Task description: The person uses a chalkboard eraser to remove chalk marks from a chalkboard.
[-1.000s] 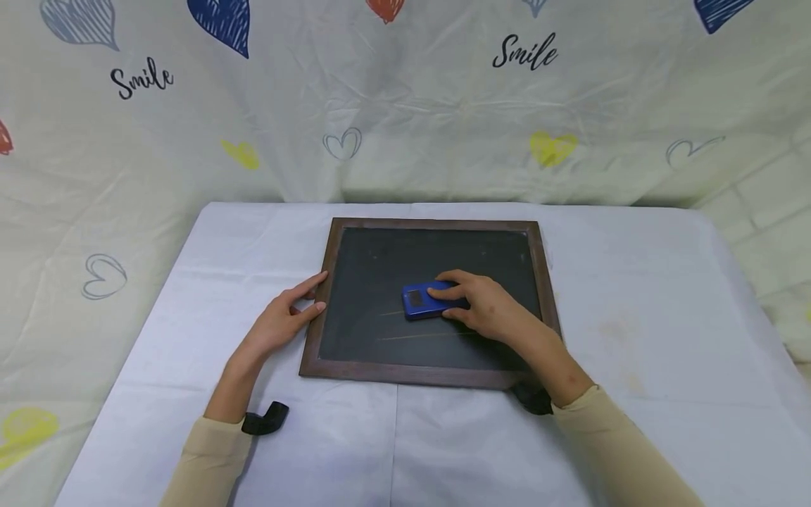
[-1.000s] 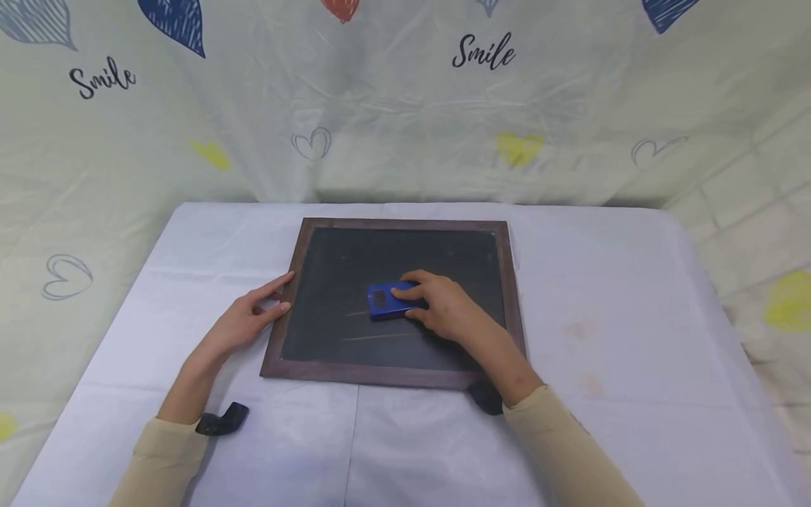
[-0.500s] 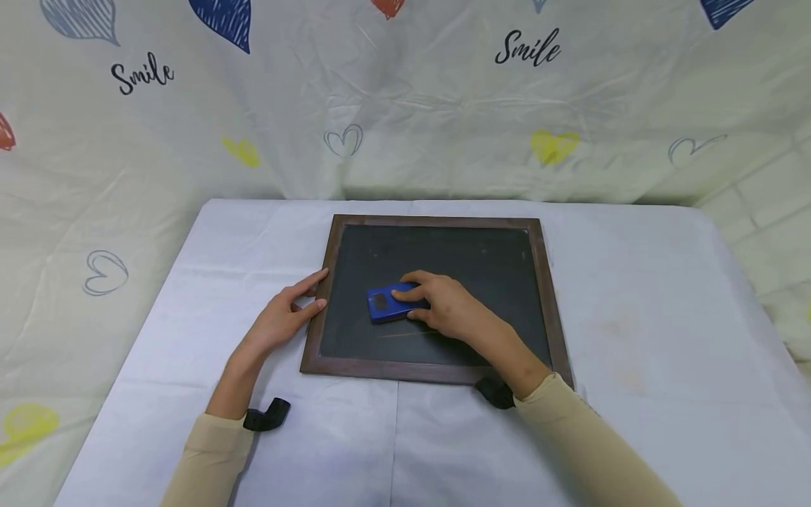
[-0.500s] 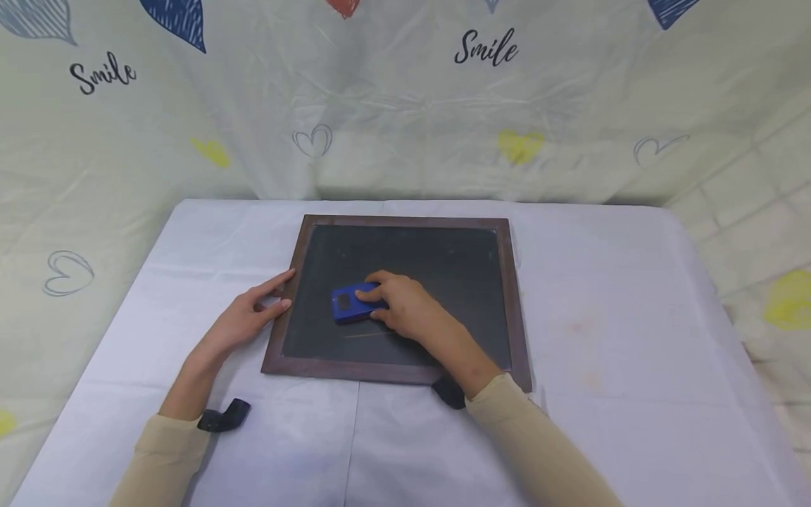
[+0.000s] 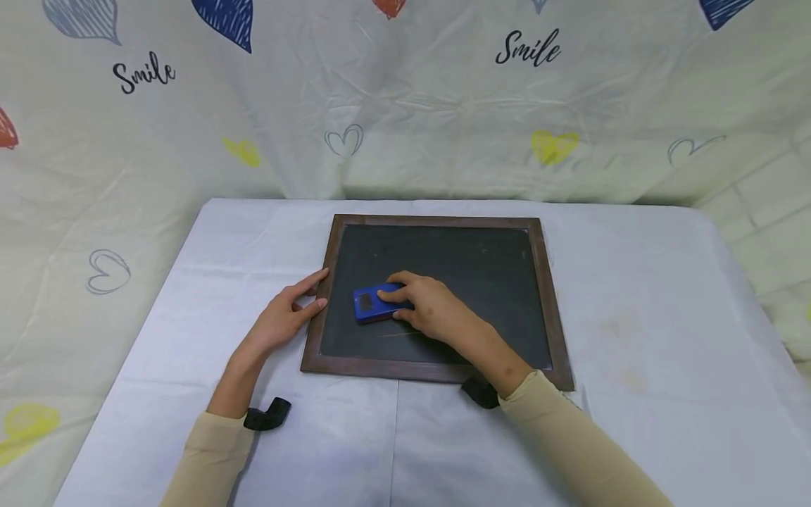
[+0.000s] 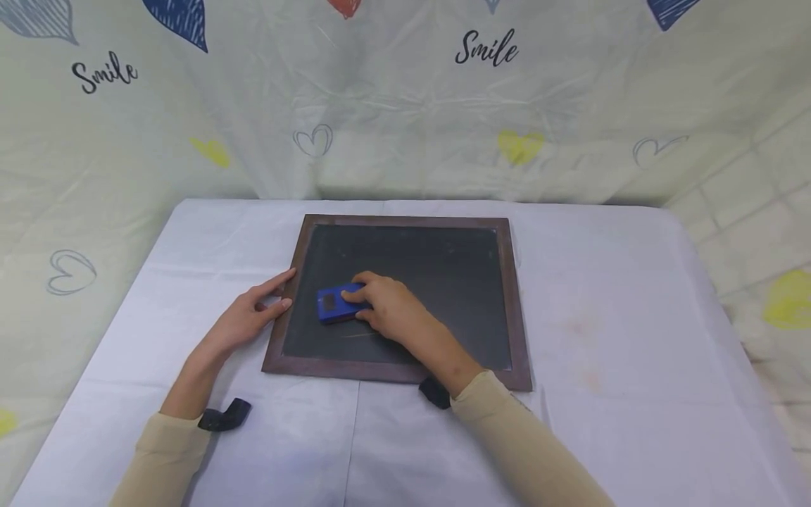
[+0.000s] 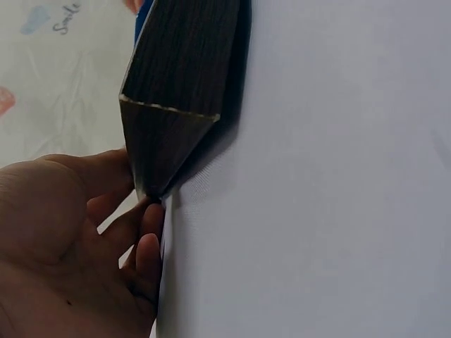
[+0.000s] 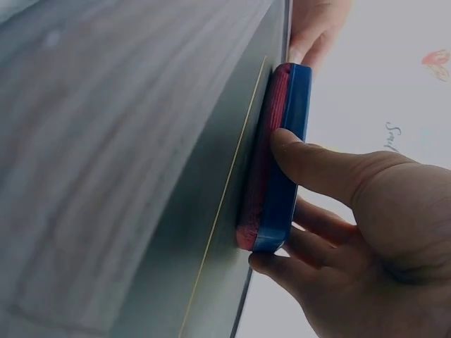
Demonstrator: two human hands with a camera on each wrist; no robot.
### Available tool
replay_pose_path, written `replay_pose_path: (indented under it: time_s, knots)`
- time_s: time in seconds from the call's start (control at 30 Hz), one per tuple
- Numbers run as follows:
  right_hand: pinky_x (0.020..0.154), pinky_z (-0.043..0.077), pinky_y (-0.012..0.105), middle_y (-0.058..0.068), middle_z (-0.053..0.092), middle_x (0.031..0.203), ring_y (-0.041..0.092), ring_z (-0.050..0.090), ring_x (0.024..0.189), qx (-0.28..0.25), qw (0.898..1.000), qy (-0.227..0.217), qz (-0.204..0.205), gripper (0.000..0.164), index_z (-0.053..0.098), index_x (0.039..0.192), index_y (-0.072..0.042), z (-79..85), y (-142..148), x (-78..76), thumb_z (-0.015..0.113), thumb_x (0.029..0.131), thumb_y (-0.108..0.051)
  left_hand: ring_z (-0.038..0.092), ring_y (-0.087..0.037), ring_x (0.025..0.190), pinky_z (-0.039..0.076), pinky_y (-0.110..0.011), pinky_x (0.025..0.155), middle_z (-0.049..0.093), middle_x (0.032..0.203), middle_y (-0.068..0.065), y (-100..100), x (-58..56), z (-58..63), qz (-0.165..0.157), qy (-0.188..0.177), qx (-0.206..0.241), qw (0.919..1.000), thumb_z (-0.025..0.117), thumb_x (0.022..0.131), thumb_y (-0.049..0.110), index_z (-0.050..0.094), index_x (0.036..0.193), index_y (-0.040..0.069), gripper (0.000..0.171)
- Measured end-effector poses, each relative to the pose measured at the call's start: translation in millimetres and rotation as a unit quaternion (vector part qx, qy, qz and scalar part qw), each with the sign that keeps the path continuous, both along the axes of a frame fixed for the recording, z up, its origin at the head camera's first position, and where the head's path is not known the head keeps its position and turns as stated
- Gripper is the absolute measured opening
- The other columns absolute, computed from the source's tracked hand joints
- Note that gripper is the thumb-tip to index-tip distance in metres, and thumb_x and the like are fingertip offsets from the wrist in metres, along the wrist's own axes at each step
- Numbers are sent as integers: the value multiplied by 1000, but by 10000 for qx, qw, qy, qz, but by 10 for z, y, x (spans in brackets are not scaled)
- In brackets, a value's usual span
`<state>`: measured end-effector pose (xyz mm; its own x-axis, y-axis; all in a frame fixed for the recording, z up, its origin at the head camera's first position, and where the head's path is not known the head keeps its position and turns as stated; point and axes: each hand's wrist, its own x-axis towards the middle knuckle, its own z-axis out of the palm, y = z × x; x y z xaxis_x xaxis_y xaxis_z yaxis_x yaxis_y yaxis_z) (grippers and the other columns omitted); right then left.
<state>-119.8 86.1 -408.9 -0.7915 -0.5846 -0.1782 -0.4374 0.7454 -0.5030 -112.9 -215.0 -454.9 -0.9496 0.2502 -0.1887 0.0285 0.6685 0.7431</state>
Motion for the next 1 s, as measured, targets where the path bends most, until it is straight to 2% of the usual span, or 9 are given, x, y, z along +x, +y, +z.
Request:
replay_pose_path:
  time_s: [0.23, 0.47, 0.7, 1.0]
  knots:
    - [111, 49, 48, 8, 50, 159, 35, 55, 142, -8, 10000, -51, -18, 51, 59, 147, -24, -2, 8, -20, 73, 98, -21, 40, -19, 72, 39, -32, 71, 55, 148, -19, -52, -14, -38, 86, -103, -70, 9999, 62, 106, 33, 39, 162, 31, 60]
    - [111, 49, 49, 7, 51, 159, 34, 54, 142, -45, 9997, -129, -192, 51, 60, 146, -24, 15, 104, -33, 75, 97, -21, 43, -21, 77, 40, -34, 74, 54, 150, -20, -69, -23, -27, 113, -169, -37, 9998, 62, 106, 35, 39, 162, 33, 60]
    - [110, 50, 51, 8, 51, 158, 36, 54, 143, -84, 9987, -31, -501, 50, 61, 144, -24, -3, 351, -32, 75, 97, -22, 48, -22, 88, 41, -34, 78, 50, 154, -19, -63, -17, -39, 118, -209, -26, 9997, 62, 106, 37, 38, 162, 34, 61]
    - [111, 48, 56, 9, 50, 160, 40, 50, 145, -32, 9953, 11, -968, 50, 62, 144, -23, -18, 726, -20, 76, 96, -22, 47, -23, 87, 41, -35, 80, 51, 153, -18, -51, -10, -41, 166, -218, -16, 9996, 62, 106, 35, 39, 162, 34, 61]
